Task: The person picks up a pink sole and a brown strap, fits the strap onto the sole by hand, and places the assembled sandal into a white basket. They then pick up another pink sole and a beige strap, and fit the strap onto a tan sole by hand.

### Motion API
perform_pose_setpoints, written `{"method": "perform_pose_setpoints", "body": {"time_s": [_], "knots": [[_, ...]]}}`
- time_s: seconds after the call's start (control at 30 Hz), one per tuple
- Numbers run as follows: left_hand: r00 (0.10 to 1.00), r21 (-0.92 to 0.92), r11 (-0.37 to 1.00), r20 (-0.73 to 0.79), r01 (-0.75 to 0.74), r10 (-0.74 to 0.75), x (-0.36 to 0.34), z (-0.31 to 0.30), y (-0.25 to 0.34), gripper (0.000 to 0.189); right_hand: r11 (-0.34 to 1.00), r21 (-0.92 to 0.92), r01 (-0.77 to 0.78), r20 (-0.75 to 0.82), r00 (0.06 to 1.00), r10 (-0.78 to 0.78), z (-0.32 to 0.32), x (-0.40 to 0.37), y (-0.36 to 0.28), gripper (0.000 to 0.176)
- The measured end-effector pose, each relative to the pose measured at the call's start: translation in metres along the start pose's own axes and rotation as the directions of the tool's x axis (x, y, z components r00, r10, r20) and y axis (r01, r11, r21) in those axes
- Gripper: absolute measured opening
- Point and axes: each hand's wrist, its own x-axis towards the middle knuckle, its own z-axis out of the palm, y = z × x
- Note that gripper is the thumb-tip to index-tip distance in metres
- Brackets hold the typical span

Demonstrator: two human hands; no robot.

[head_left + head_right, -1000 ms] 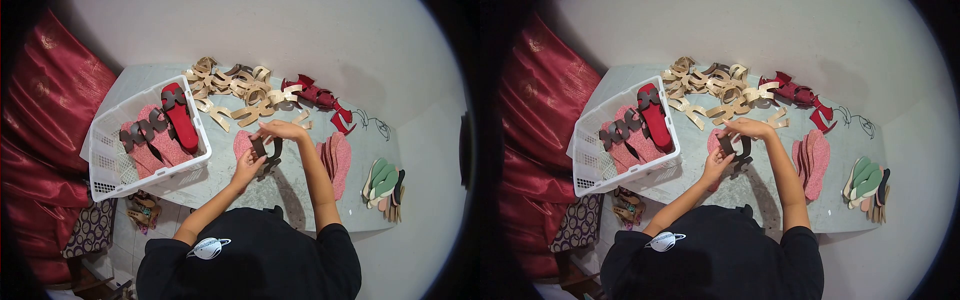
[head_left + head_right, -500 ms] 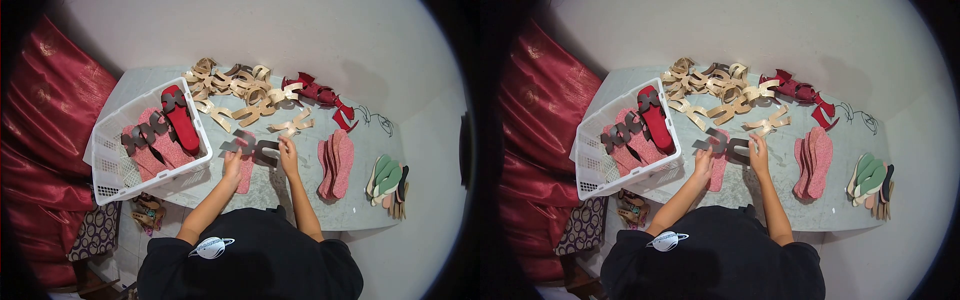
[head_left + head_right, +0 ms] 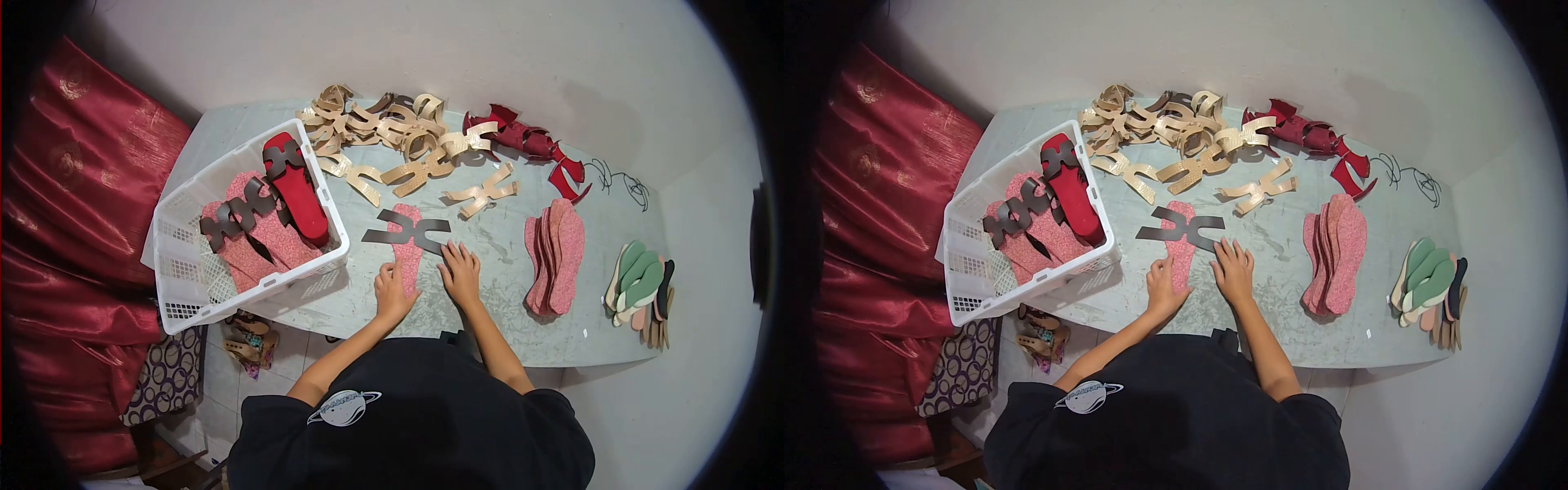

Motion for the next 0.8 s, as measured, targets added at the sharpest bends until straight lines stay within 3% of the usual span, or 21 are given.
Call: {"method": "perform_pose_setpoints", "body": {"time_s": [0.1, 0.4, 0.63, 0.8], "knots": [[0.999, -0.020, 1.000, -0.052, 0.001, -0.002, -0.003, 0.013, -0.004, 0.089, 0.999, 0.033, -0.008, 0.017, 1.000, 0.007, 0.002, 0.000, 0.001, 0.034], [0.999, -0.005, 0.999, -0.004, 0.042, -0.042, -0.035, 0.015, 0.009, 0.093, 0.974, 0.224, -0.001, -0.016, 1.000, 0.005, -0.004, -0.007, 0.010, 0.028], [0.996, -0.041, 0.999, 0.086, -0.003, 0.006, -0.055, 0.023, 0.029, 0.095, 0.974, 0.228, -0.013, -0.011, 1.000, 0.016, -0.032, -0.037, 0.025, 0.027], [0.983, 0.069, 0.997, 0.181, -0.028, 0.016, -0.069, 0.025, 0.047, 0.093, 0.979, 0.204, -0.015, 0.028, 1.000, 0.010, -0.056, -0.054, 0.035, 0.027]]}}
